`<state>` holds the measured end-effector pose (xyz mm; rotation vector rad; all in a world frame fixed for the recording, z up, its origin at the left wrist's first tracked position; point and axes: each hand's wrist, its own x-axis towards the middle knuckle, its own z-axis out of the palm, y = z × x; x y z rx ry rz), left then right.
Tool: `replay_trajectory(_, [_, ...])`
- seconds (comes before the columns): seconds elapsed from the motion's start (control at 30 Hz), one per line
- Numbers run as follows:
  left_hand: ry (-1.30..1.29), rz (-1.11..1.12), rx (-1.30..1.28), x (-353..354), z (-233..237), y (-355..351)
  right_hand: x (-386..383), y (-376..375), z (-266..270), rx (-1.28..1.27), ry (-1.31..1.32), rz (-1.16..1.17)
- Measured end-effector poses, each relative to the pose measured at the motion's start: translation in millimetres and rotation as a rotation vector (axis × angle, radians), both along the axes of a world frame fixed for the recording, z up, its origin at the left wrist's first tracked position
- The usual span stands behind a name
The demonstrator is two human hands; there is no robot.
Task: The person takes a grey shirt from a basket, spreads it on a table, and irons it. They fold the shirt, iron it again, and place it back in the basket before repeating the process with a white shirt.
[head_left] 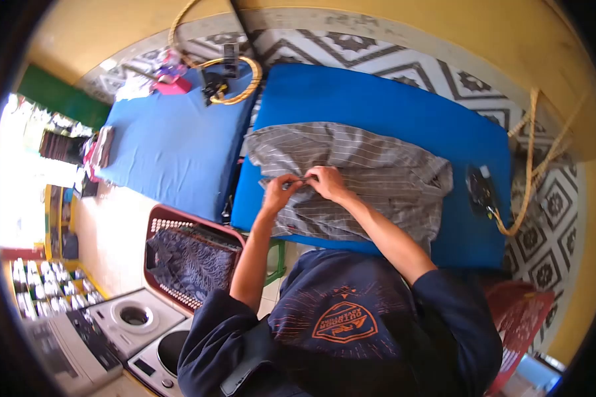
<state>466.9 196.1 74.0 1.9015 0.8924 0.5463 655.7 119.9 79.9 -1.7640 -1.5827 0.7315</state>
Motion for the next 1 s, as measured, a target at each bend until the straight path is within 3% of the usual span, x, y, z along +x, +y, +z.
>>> replay_trajectory(0.1, [-0.024,-0.139,-0.395,0,-6,4,6,-20,0,0.082,-0.103,0.031])
replay_trajectory(0.17, [0.099,-0.152,-0.301,7,-5,7,17,-55,12,0.269,-0.056,-0.076])
replay_trajectory(0.2, [0.099,-0.205,-0.298,25,10,8,29,-79,13,0.255,-0.041,-0.207])
replay_trajectory(0.27, [0.006,-0.215,0.352,70,54,3,72,-141,-2,0.225,-0.061,-0.515])
replay_trajectory(0.37, [-0.083,-0.384,0.263,169,69,-5,134,-253,-38,0.113,-0.330,-1.080])
replay_trajectory(0.43, [-0.306,-0.479,0.169,250,37,-19,150,-297,-34,-0.032,-0.576,-1.397])
replay_trajectory(0.47, [-0.246,-0.519,0.218,290,26,-24,153,-306,-33,-0.032,-0.599,-1.406])
replay_trajectory(0.53, [-0.207,-0.559,0.262,347,-13,-37,158,-322,-38,-0.382,-0.125,-1.520])
replay_trajectory(0.6, [0.152,-0.446,0.654,391,-52,-49,163,-330,-54,-0.414,0.037,-1.446])
replay_trajectory(0.63, [0.140,-0.442,0.647,401,-50,-53,159,-328,-58,-0.377,-0.142,-1.420])
replay_trajectory(0.7, [0.442,-0.699,0.618,404,-48,-53,145,-314,-36,-0.268,-0.201,-1.556])
replay_trajectory(0.73, [0.270,-0.678,0.629,400,-49,-50,146,-318,-30,-0.269,-0.199,-1.556])
replay_trajectory(0.77, [0.277,-0.680,0.630,398,-50,-48,145,-322,-24,-0.098,-0.163,-1.583])
replay_trajectory(0.83, [0.129,-0.627,0.495,385,-9,-38,142,-329,6,0.202,-0.121,-1.574])
replay_trajectory(0.9, [-0.056,-0.625,0.647,369,51,-22,149,-346,59,0.306,-0.209,-1.445])
replay_trajectory(1.0, [-0.269,-0.563,0.772,359,145,9,161,-382,160,0.368,-0.140,-1.292])
